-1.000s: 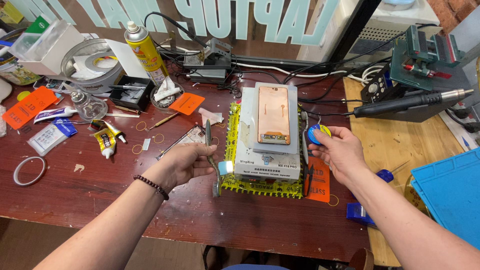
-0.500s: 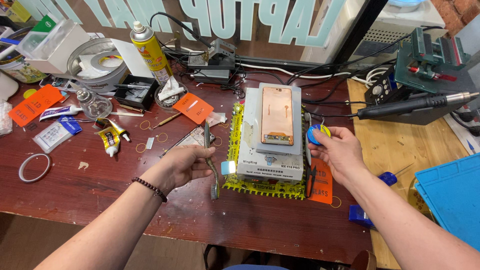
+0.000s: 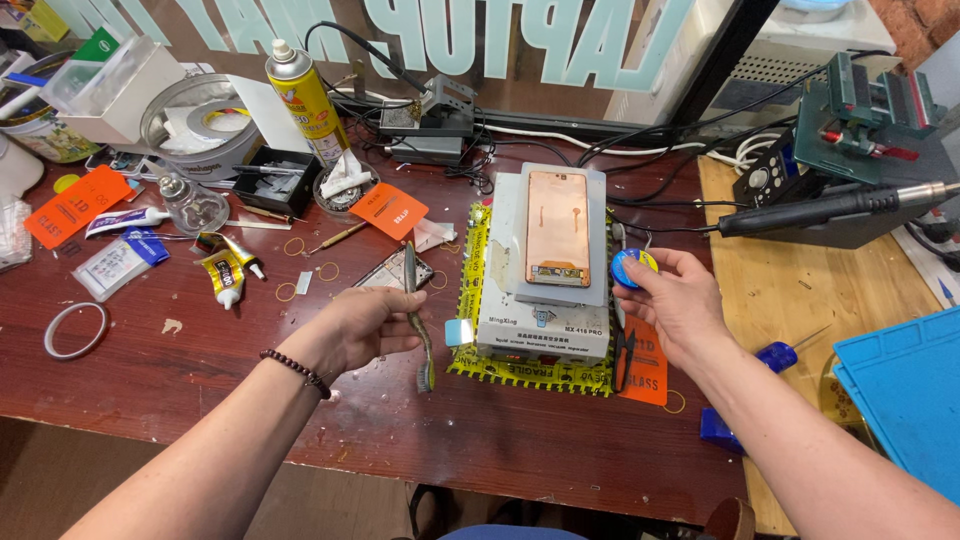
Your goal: The person holds a small round tin of paste in one hand and a brush-like applicator in the other, repeatedly applying paste along the edges of a phone back housing resting on a heating separation platform. They work the applicator around the housing's perimeter throughout the clip.
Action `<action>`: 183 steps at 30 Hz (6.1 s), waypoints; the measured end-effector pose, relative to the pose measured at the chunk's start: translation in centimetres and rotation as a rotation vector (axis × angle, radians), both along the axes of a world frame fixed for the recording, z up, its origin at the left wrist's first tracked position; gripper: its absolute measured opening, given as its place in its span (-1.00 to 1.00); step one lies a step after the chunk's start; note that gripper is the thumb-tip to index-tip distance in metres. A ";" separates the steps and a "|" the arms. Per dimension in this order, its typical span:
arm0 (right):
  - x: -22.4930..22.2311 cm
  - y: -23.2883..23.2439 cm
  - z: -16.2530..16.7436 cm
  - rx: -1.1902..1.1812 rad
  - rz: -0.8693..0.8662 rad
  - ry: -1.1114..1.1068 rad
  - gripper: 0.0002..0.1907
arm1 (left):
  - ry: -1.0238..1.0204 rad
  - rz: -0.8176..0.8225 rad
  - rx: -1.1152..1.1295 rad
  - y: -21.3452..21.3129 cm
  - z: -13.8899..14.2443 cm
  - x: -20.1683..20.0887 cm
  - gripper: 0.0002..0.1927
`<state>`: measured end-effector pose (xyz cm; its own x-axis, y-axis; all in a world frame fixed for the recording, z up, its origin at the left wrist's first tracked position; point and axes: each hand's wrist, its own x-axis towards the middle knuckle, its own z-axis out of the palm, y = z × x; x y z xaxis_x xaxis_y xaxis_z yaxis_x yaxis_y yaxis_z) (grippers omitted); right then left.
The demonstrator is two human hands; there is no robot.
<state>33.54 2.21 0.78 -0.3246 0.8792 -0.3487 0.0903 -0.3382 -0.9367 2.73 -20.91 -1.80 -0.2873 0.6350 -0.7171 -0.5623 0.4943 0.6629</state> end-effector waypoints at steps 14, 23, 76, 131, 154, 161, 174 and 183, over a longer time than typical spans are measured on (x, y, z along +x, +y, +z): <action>-0.5 -0.6 -1.3 -0.071 0.005 -0.008 -0.76 | -0.091 -0.024 0.059 3.6 0.7 -0.7 -0.84; -1.3 -1.0 -1.4 -0.108 0.012 -0.059 -0.82 | -0.025 -0.093 0.108 4.9 1.2 -0.2 -0.81; 2.3 -1.1 -2.4 -0.200 0.031 -0.008 -0.78 | -0.302 -0.336 0.184 2.3 2.8 -6.4 -0.71; 4.1 -2.0 -0.7 -0.126 -0.104 -0.050 -0.72 | -0.163 -0.265 0.141 4.2 0.0 -3.5 -0.86; 2.9 -0.5 -1.2 -0.091 -0.062 -0.023 -0.75 | -0.165 -0.144 0.073 1.6 -0.3 -2.1 -0.88; 2.4 -0.2 -1.4 -0.087 -0.048 -0.013 -0.75 | -0.170 -0.131 0.057 0.9 -0.6 -2.5 -0.88; 1.2 -1.4 -2.2 -0.165 -0.061 -0.018 -0.78 | -0.167 -0.138 0.083 1.1 -0.2 -2.9 -0.86; -2.3 -1.0 -3.2 -0.117 -0.085 -0.326 -0.86 | -0.124 -0.157 0.045 2.0 0.9 -3.3 -0.83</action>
